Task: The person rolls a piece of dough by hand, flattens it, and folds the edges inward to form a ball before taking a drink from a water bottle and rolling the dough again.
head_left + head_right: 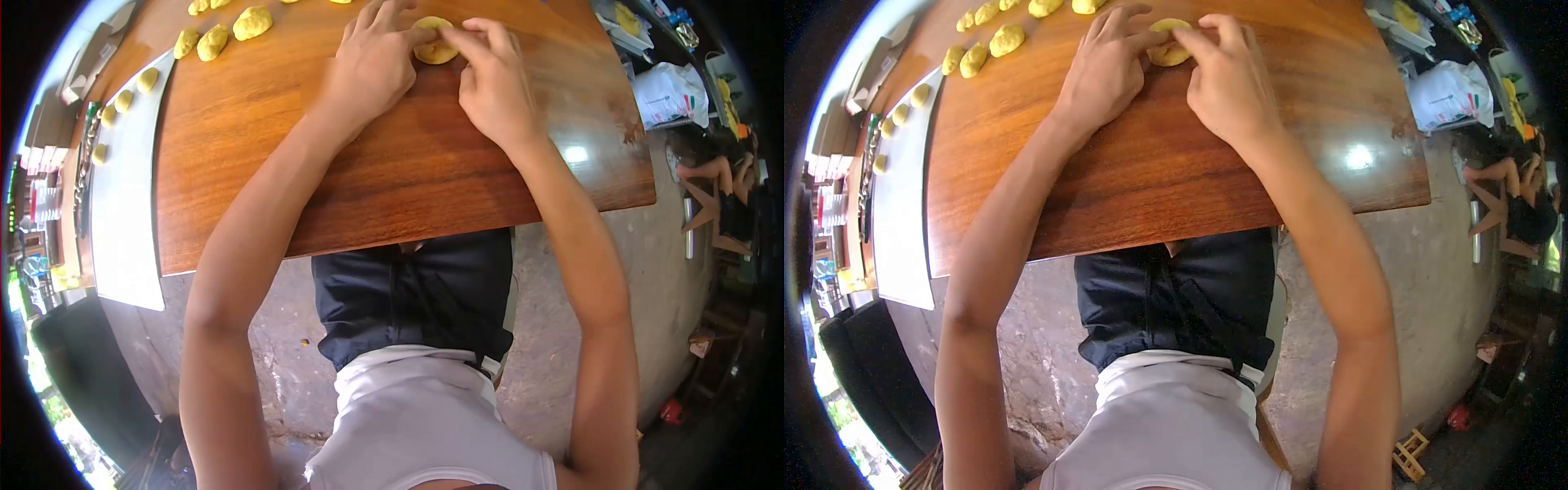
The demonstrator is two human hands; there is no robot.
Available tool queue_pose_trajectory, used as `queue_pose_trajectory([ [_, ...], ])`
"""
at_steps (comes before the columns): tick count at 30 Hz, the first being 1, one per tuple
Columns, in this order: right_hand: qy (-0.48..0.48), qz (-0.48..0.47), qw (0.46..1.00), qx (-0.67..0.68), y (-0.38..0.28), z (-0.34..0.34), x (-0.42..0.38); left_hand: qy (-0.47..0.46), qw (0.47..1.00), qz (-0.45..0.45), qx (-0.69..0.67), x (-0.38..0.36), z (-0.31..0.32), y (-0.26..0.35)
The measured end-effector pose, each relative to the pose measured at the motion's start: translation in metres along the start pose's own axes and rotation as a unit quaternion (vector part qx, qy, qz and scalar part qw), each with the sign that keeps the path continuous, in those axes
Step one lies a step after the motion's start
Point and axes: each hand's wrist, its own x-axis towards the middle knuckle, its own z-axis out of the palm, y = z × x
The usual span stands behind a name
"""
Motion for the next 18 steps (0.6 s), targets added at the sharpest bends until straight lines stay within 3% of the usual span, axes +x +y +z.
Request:
queue_pose_trajectory([
  [4, -0.014, -0.033, 0.999, -0.038, 0.01, 0.002, 0.002, 0.038, 0.998, 0.022, -0.035, 0.0, -0.006, 0.001],
  [6, -0.018, -0.039, 0.998, -0.053, 0.011, 0.005, 0.002, 0.126, 0.987, 0.063, -0.075, 0.004, -0.011, 0.003],
  [7, -0.021, -0.042, 0.997, -0.069, 0.011, 0.006, 0.003, 0.126, 0.987, 0.072, -0.074, 0.003, -0.012, 0.002],
  [9, -0.024, -0.043, 0.996, -0.081, 0.009, 0.005, 0.004, 0.064, 0.996, -0.044, -0.043, -0.006, -0.006, -0.004],
  [11, -0.04, -0.038, 0.995, -0.083, 0.007, 0.003, 0.004, 0.054, 0.998, 0.035, 0.025, -0.005, 0.0, -0.011],
  [13, 0.063, -0.027, 0.998, 0.014, 0.002, 0.007, 0.003, 0.044, 0.99, 0.093, 0.099, 0.003, 0.0, -0.01],
  [15, 0.088, 0.005, 0.993, 0.082, -0.019, -0.015, 0.011, -0.128, 0.989, -0.048, -0.058, 0.022, -0.015, -0.012],
  [16, 0.095, 0.036, 0.99, 0.097, -0.015, -0.01, 0.011, -0.166, 0.976, -0.087, -0.111, 0.039, -0.013, -0.027],
  [17, 0.147, 0.068, 0.983, 0.087, -0.02, -0.012, 0.006, -0.101, 0.988, -0.037, -0.111, 0.054, 0.005, -0.056],
  [18, 0.146, 0.094, 0.981, 0.09, -0.015, -0.007, 0.004, -0.094, 0.994, 0.025, -0.056, 0.065, 0.002, -0.044],
])
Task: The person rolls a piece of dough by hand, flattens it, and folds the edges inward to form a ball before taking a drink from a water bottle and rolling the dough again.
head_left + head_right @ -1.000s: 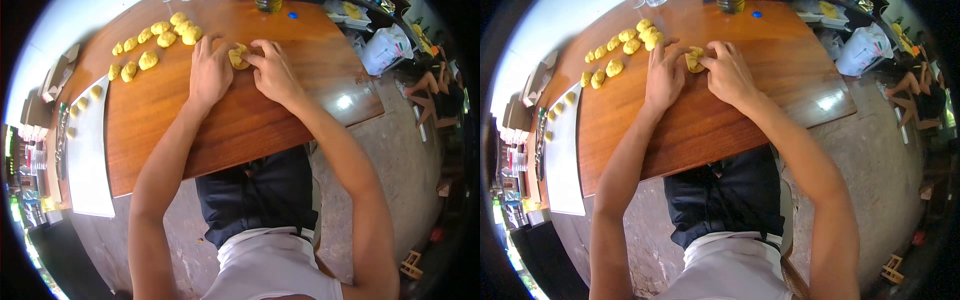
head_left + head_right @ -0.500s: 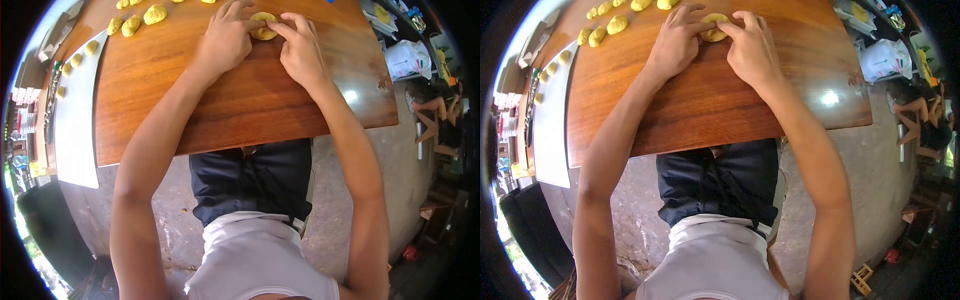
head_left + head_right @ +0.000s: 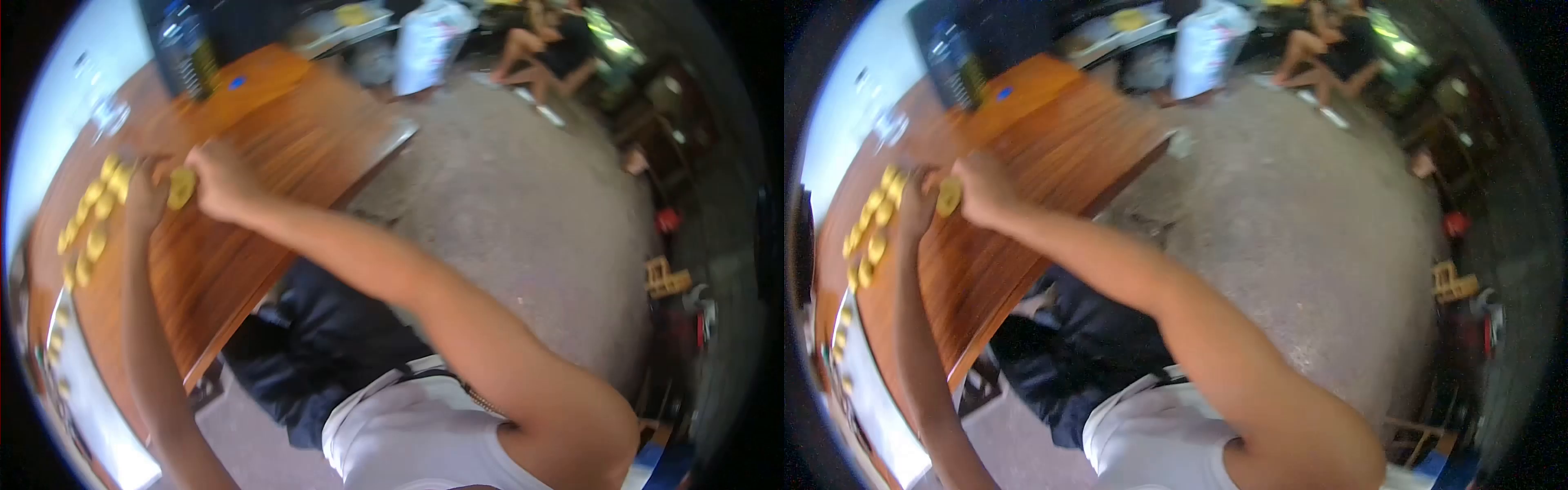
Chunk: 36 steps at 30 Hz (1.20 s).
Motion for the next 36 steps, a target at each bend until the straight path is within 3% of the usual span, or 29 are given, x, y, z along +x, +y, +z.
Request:
queue_pose_trajectory([
  [2, 0.065, 0.014, 0.998, -0.013, 0.01, 0.004, -0.006, -0.025, 0.995, 0.041, -0.092, 0.012, 0.054, -0.059],
  [5, 0.096, 0.031, 0.995, -0.005, 0.013, 0.012, -0.014, -0.043, 0.999, -0.003, -0.031, 0.011, 0.022, -0.007],
  [7, 0.1, 0.031, 0.995, -0.001, 0.015, 0.009, -0.011, -0.171, 0.982, -0.045, 0.071, 0.018, 0.01, -0.004],
  [9, 0.056, 0.048, 0.997, 0.002, 0.016, 0.008, -0.012, -0.126, 0.991, -0.003, 0.05, 0.009, -0.002, -0.003],
  [10, 0.052, 0.045, 0.998, 0.002, 0.016, 0.008, -0.01, -0.101, 0.984, -0.114, -0.092, 0.006, -0.009, 0.003],
  [11, 0.04, 0.06, 0.997, 0.014, 0.016, 0.008, -0.01, -0.073, 0.945, -0.221, -0.23, 0.001, -0.017, 0.009],
  [12, 0.029, 0.076, 0.996, 0.027, 0.015, 0.009, -0.01, -0.045, 0.927, -0.262, -0.263, -0.008, -0.03, 0.027],
  [15, -0.027, 0.075, 0.996, 0.025, 0.017, 0.009, -0.009, -0.031, 0.928, -0.287, -0.234, -0.046, -0.013, -0.006],
  [16, -0.03, 0.076, 0.996, 0.028, 0.016, 0.01, -0.011, -0.017, 0.93, -0.3, -0.213, -0.062, -0.015, 0.019],
  [17, -0.054, 0.005, 0.999, -0.003, 0.015, 0.01, -0.013, -0.017, 0.929, -0.304, -0.213, -0.071, -0.016, 0.024],
  [18, -0.077, -0.068, 0.994, -0.035, 0.013, 0.01, -0.014, 0.006, 0.958, -0.249, -0.142, -0.078, -0.017, 0.026],
  [19, -0.08, -0.067, 0.994, -0.034, 0.011, 0.01, -0.015, 0.027, 0.979, -0.191, -0.071, -0.082, -0.016, 0.025],
  [21, -0.154, -0.139, 0.976, -0.064, 0.005, 0.01, -0.019, 0.011, 0.975, -0.203, -0.084, -0.087, -0.011, 0.014],
  [23, -0.126, -0.11, 0.985, -0.045, -0.001, 0.015, -0.018, 0.005, 0.965, -0.15, -0.214, -0.091, -0.008, 0.005],
  [24, -0.096, -0.082, 0.992, -0.023, -0.003, 0.02, -0.017, -0.018, 0.948, -0.159, -0.276, -0.09, -0.016, 0.014],
  [25, -0.126, -0.062, 0.99, -0.003, 0.001, 0.021, -0.013, -0.036, 0.926, -0.178, -0.332, -0.091, -0.025, 0.02],
  [26, -0.127, -0.087, 0.988, 0.01, 0.001, 0.018, -0.012, -0.033, 0.94, -0.101, -0.325, -0.092, -0.018, -0.001],
  [27, -0.145, -0.107, 0.984, 0.009, 0.003, 0.016, -0.011, -0.014, 0.949, -0.099, -0.3, -0.096, -0.011, -0.008],
  [29, -0.142, -0.15, 0.978, 0.02, 0.002, 0.014, -0.012, -0.005, 0.965, -0.189, -0.18, -0.095, -0.015, 0.007],
  [30, -0.147, -0.142, 0.979, 0.018, -0.001, 0.013, -0.016, 0.057, 0.972, -0.152, -0.17, -0.097, -0.01, 0.015],
  [31, -0.167, -0.15, 0.974, 0.025, 0.0, 0.011, -0.014, 0.066, 0.97, -0.188, -0.138, -0.091, -0.016, 0.026],
  [32, -0.196, -0.147, 0.969, 0.005, -0.005, 0.009, -0.014, 0.081, 0.991, -0.089, -0.06, -0.09, -0.014, 0.014],
  [33, -0.222, -0.143, 0.964, -0.027, -0.009, 0.002, -0.012, 0.093, 0.986, -0.082, -0.113, -0.091, -0.017, 0.016],
  [34, -0.231, -0.164, 0.958, -0.046, -0.01, -0.002, -0.009, 0.019, 0.98, -0.113, -0.165, -0.089, -0.031, 0.026],
  [35, -0.238, -0.181, 0.952, -0.069, -0.012, -0.004, -0.008, 0.013, 0.978, -0.126, -0.168, -0.094, -0.032, 0.024],
  [36, -0.24, -0.2, 0.944, -0.108, -0.021, -0.006, -0.006, -0.022, 0.984, -0.085, -0.154, -0.096, -0.032, 0.021],
])
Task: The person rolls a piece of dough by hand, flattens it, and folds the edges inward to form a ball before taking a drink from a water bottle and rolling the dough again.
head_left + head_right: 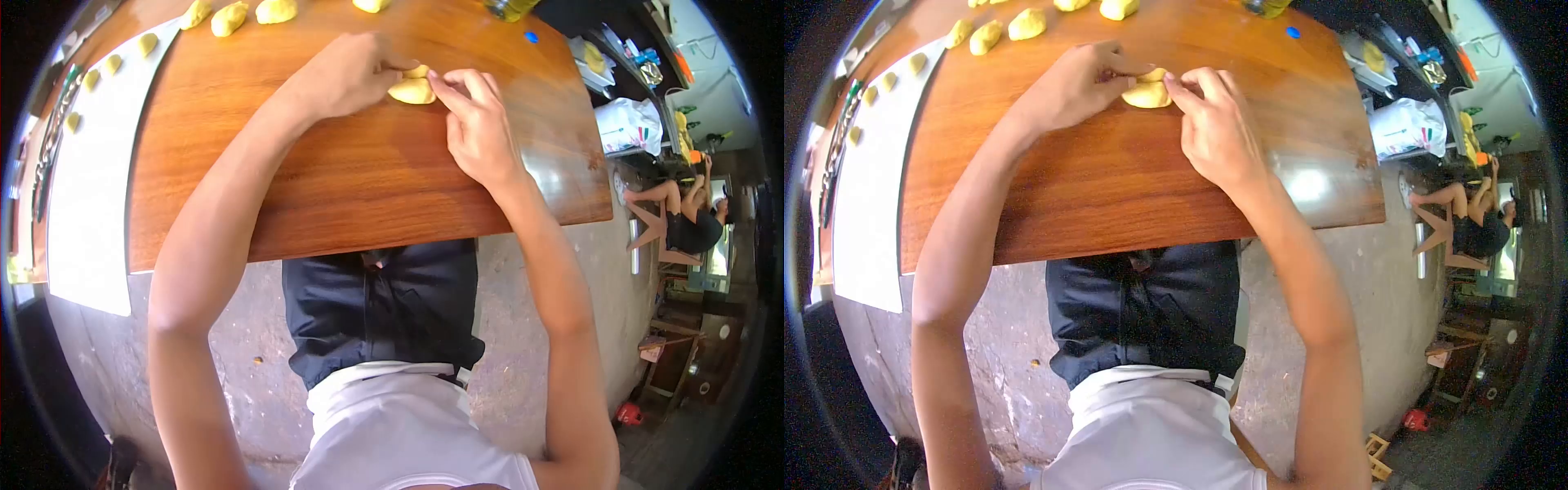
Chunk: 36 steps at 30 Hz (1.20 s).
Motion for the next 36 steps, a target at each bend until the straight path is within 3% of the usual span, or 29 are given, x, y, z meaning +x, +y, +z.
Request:
queue_pose_trajectory([
  [2, -0.03, -0.01, 0.998, -0.053, -0.006, -0.003, 0.005, -0.033, 0.993, 0.067, 0.088, -0.007, -0.003, 0.004],
  [4, -0.085, -0.017, 0.986, -0.139, -0.014, -0.002, 0.011, -0.031, 0.992, 0.06, 0.105, -0.017, -0.007, 0.016],
  [8, -0.111, -0.042, 0.977, -0.179, -0.023, -0.005, 0.017, -0.046, 0.989, 0.031, 0.135, -0.025, -0.007, 0.029],
  [11, -0.046, -0.015, 0.996, -0.079, -0.015, 0.002, 0.008, -0.059, 0.988, 0.0, 0.142, -0.034, -0.014, 0.038],
  [13, -0.011, 0.084, 0.988, 0.127, -0.008, 0.001, 0.006, -0.053, 0.989, -0.014, 0.139, -0.033, -0.016, 0.031],
  [18, -0.023, -0.015, 1.0, -0.014, -0.014, -0.005, 0.009, -0.048, 0.989, -0.011, 0.136, -0.03, -0.013, 0.033],
  [22, -0.035, -0.032, 0.997, -0.06, -0.019, -0.008, 0.015, -0.018, 0.99, 0.023, 0.136, -0.023, -0.013, 0.032],
  [23, -0.027, -0.031, 0.997, -0.064, -0.015, -0.006, 0.014, 0.04, 0.99, 0.028, 0.131, -0.019, -0.011, 0.034],
  [24, -0.011, 0.012, 1.0, 0.024, -0.011, -0.002, 0.01, 0.094, 0.987, 0.032, 0.125, -0.018, -0.01, 0.037],
  [26, 0.05, 0.06, 0.984, 0.162, 0.006, 0.008, 0.002, 0.071, 0.987, 0.043, 0.134, -0.023, 0.006, 0.029],
  [27, 0.085, 0.144, 0.958, 0.234, 0.008, 0.006, 0.0, 0.045, 0.989, 0.041, 0.135, -0.03, 0.01, 0.029],
  [31, 0.078, 0.185, 0.962, 0.185, 0.011, 0.014, -0.002, 0.026, 0.985, 0.048, 0.166, -0.025, 0.004, 0.031],
  [32, 0.071, 0.127, 0.982, 0.121, 0.011, 0.016, -0.001, 0.032, 0.984, 0.056, 0.165, -0.024, 0.006, 0.029],
  [36, 0.045, 0.081, 0.983, 0.161, -0.002, 0.007, 0.005, 0.055, 0.986, 0.078, 0.139, -0.023, 0.007, 0.024],
])
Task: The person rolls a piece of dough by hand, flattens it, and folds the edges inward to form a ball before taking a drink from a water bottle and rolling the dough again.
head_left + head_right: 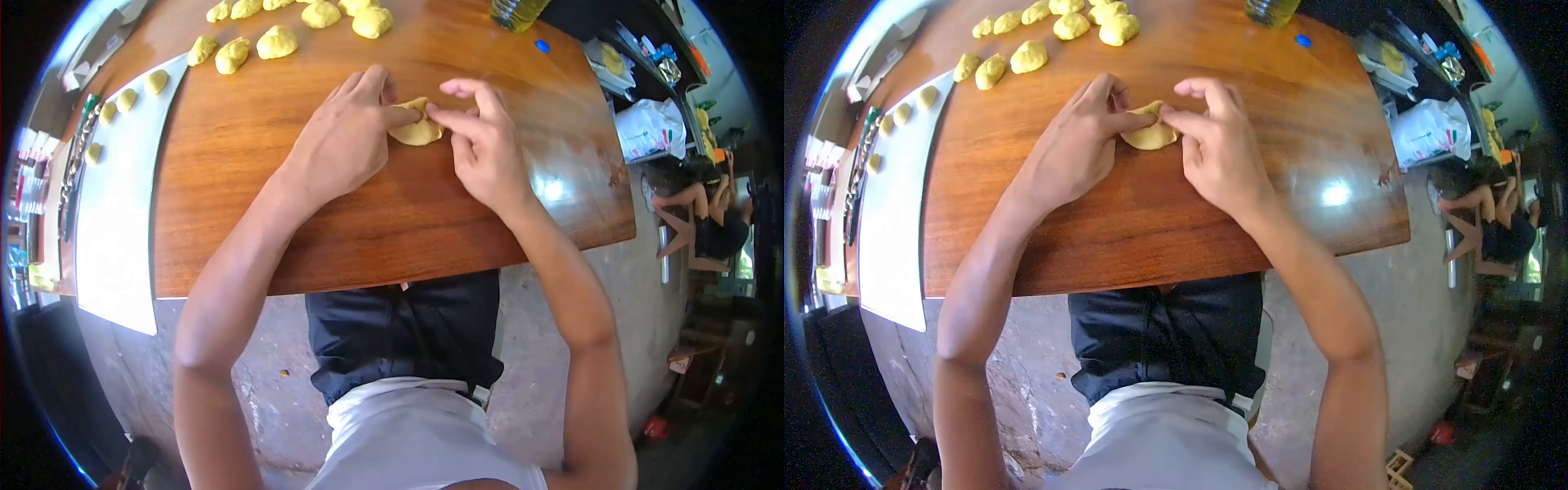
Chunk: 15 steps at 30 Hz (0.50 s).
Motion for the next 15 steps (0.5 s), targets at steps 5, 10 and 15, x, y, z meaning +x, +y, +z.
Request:
queue_pose_trajectory([
  [5, -0.024, -0.039, 0.999, -0.017, -0.003, 0.001, 0.0, 0.048, 0.99, -0.088, -0.103, 0.01, -0.016, -0.004],
  [10, -0.037, -0.088, 0.992, -0.079, -0.006, 0.001, 0.002, 0.027, 0.997, -0.024, -0.071, 0.001, -0.005, -0.001],
  [15, 0.035, 0.042, 0.992, 0.111, 0.008, -0.002, -0.003, -0.019, 0.999, -0.011, -0.047, -0.001, -0.003, -0.001],
])
